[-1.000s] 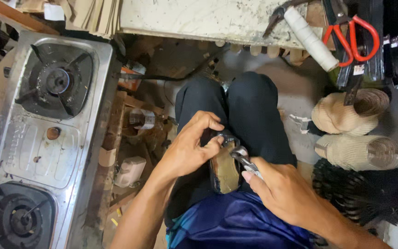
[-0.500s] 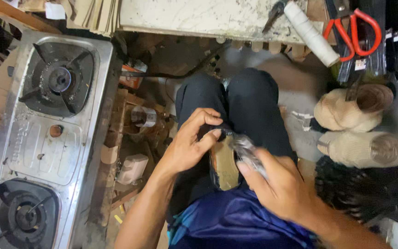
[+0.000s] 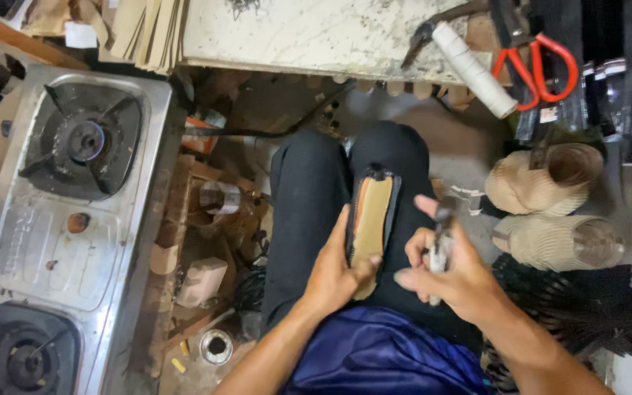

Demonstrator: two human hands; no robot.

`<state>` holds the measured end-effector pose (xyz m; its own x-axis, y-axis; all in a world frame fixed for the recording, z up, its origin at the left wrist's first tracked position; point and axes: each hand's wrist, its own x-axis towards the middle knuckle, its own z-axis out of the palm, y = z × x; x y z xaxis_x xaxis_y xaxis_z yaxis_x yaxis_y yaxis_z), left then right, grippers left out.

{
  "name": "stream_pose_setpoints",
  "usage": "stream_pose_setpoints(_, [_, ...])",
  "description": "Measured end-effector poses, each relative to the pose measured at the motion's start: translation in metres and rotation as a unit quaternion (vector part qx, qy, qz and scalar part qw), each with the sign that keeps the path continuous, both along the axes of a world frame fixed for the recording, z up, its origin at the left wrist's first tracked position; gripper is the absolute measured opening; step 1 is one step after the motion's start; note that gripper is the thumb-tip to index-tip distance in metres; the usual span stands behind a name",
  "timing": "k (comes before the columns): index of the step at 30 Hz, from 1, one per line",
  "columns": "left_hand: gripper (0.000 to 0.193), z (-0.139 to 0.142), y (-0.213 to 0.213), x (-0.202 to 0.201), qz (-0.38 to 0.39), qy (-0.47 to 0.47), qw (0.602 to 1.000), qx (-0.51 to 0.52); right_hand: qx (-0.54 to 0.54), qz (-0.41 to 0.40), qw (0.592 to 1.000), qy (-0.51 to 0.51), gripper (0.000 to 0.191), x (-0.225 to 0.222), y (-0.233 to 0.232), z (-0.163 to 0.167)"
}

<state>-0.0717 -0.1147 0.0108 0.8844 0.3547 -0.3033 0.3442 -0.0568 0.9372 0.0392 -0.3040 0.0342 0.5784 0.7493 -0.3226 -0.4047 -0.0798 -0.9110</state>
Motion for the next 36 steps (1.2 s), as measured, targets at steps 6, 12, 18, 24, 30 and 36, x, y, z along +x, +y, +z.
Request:
stream_pose_setpoints(6, [0.075,0.004,0.041,-0.005,-0.033,-0.115,0.969,0.214,0.013,-0.026,0.99,0.138,0.071,-0.003,0.003,-0.006])
stream_pose_setpoints(12, [0.061,0.015,0.088,0.011,-0.132,-0.127,0.926,0.329,-0.192,0.04,0.98,0.029,0.035,-0.012,0.033,-0.026])
stream_pose_setpoints(18, [0.047,0.001,0.071,0.001,-0.102,-0.149,0.928,0.326,-0.118,0.005,0.993,0.003,0.038,-0.009,0.054,-0.035])
stream_pose_setpoints(24, [0.048,0.004,0.059,-0.001,-0.104,-0.172,0.894,0.399,-0.217,0.163,0.908,-0.32,0.034,0.007,0.054,0.004])
stream_pose_setpoints(30, [0.044,0.007,0.061,0.003,-0.109,-0.156,0.912,0.364,-0.296,0.218,0.752,-0.547,0.054,0.008,0.056,0.019])
stream_pose_setpoints(36, [0.041,0.009,0.068,0.031,-0.102,-0.109,0.933,0.327,-0.313,0.225,0.711,-0.588,0.048,0.019,0.065,0.009])
